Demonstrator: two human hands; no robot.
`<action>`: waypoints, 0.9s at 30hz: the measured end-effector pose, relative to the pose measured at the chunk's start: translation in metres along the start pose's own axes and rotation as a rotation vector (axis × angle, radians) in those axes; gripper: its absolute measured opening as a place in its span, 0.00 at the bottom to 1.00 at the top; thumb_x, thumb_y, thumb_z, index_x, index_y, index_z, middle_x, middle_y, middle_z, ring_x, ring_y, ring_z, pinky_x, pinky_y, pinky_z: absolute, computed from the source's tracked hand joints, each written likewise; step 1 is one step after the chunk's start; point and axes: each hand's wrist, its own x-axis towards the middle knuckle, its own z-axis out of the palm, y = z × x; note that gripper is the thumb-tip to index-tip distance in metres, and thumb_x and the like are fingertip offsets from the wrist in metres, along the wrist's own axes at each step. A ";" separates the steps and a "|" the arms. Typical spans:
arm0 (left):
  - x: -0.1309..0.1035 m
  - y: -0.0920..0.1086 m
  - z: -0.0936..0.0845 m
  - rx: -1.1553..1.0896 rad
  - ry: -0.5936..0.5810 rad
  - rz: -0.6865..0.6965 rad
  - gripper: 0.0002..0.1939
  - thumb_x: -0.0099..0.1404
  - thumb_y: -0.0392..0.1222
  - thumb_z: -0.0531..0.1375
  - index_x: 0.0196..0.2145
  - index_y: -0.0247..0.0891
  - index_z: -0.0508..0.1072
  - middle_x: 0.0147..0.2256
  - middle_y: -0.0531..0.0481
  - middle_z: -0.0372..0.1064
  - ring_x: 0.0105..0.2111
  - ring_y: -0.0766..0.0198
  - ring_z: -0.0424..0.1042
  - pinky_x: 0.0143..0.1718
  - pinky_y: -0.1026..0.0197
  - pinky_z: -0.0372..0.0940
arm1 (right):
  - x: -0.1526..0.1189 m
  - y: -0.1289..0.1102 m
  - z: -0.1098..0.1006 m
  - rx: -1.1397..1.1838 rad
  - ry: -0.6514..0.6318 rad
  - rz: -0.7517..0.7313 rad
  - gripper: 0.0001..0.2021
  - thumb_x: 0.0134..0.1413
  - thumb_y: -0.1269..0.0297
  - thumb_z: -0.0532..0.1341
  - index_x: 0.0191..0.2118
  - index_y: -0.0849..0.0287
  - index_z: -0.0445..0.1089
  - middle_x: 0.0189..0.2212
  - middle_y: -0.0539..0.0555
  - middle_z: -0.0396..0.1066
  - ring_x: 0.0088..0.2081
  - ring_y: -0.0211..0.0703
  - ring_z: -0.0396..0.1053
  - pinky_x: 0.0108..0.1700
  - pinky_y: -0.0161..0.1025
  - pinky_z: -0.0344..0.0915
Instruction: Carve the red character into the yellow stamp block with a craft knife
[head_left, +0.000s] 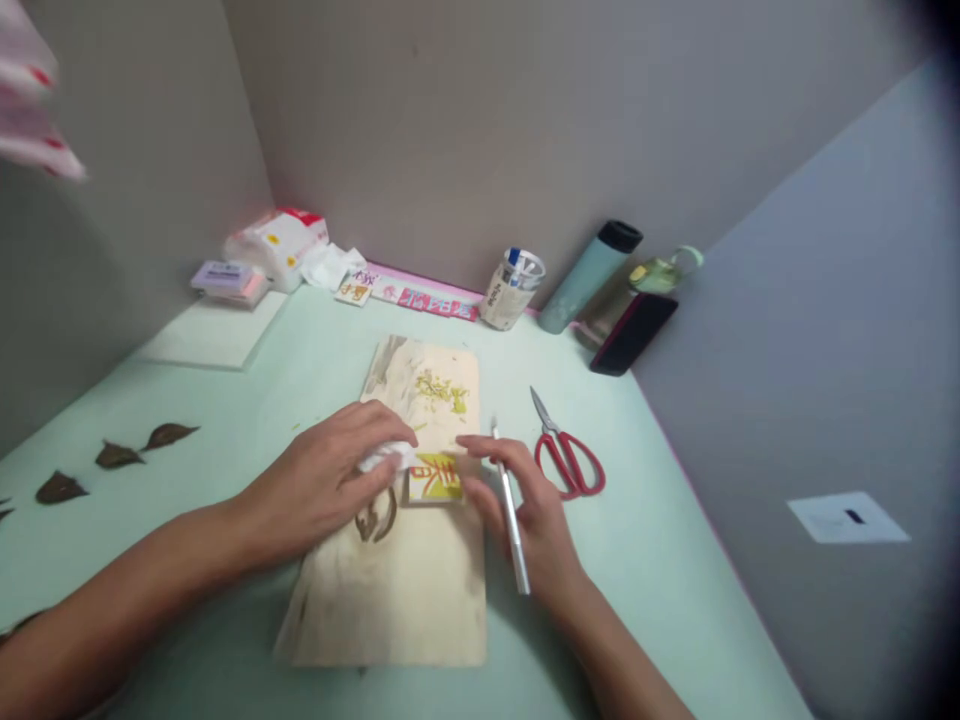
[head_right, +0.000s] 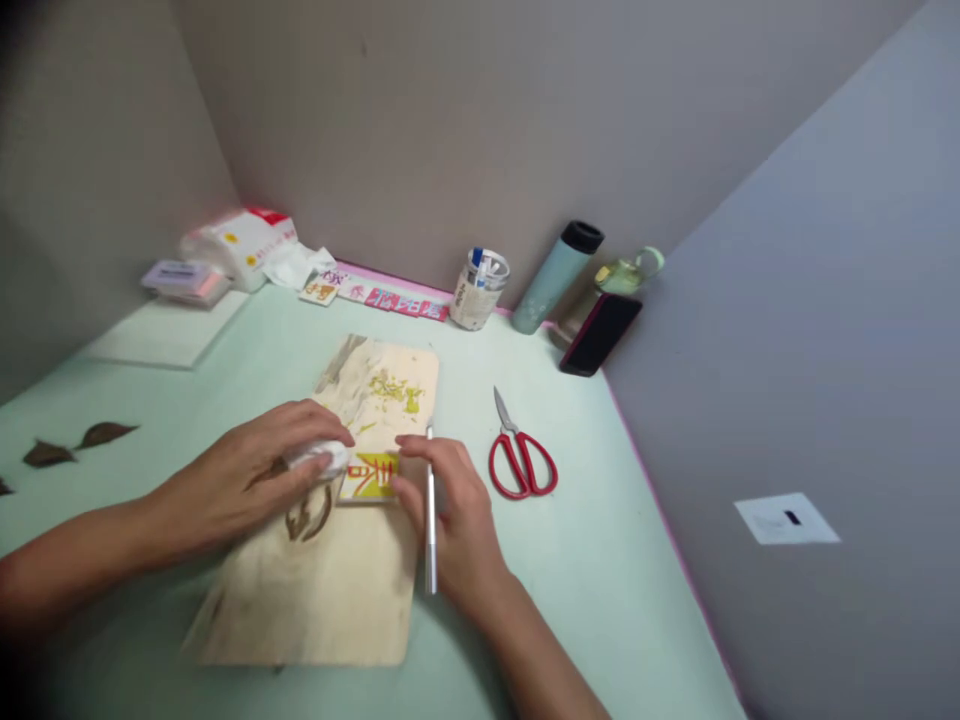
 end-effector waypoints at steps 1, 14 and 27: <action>-0.002 -0.002 0.005 0.028 -0.023 0.002 0.12 0.73 0.45 0.57 0.51 0.44 0.73 0.50 0.49 0.72 0.52 0.53 0.68 0.53 0.54 0.62 | 0.000 0.000 -0.001 0.014 0.030 0.046 0.09 0.70 0.65 0.61 0.52 0.52 0.72 0.48 0.57 0.79 0.49 0.50 0.76 0.52 0.49 0.74; -0.011 -0.009 0.026 0.196 0.006 0.074 0.20 0.66 0.43 0.67 0.54 0.45 0.71 0.49 0.50 0.72 0.50 0.50 0.66 0.50 0.51 0.57 | -0.012 -0.020 0.008 0.229 0.191 0.211 0.05 0.67 0.68 0.63 0.40 0.53 0.78 0.31 0.49 0.74 0.32 0.40 0.71 0.32 0.34 0.68; -0.010 -0.011 0.028 0.219 0.056 0.073 0.17 0.72 0.45 0.60 0.56 0.43 0.69 0.50 0.49 0.71 0.52 0.50 0.66 0.51 0.50 0.57 | -0.015 -0.015 0.021 0.237 0.159 0.309 0.02 0.61 0.68 0.68 0.38 0.54 0.75 0.28 0.47 0.74 0.27 0.37 0.70 0.27 0.32 0.66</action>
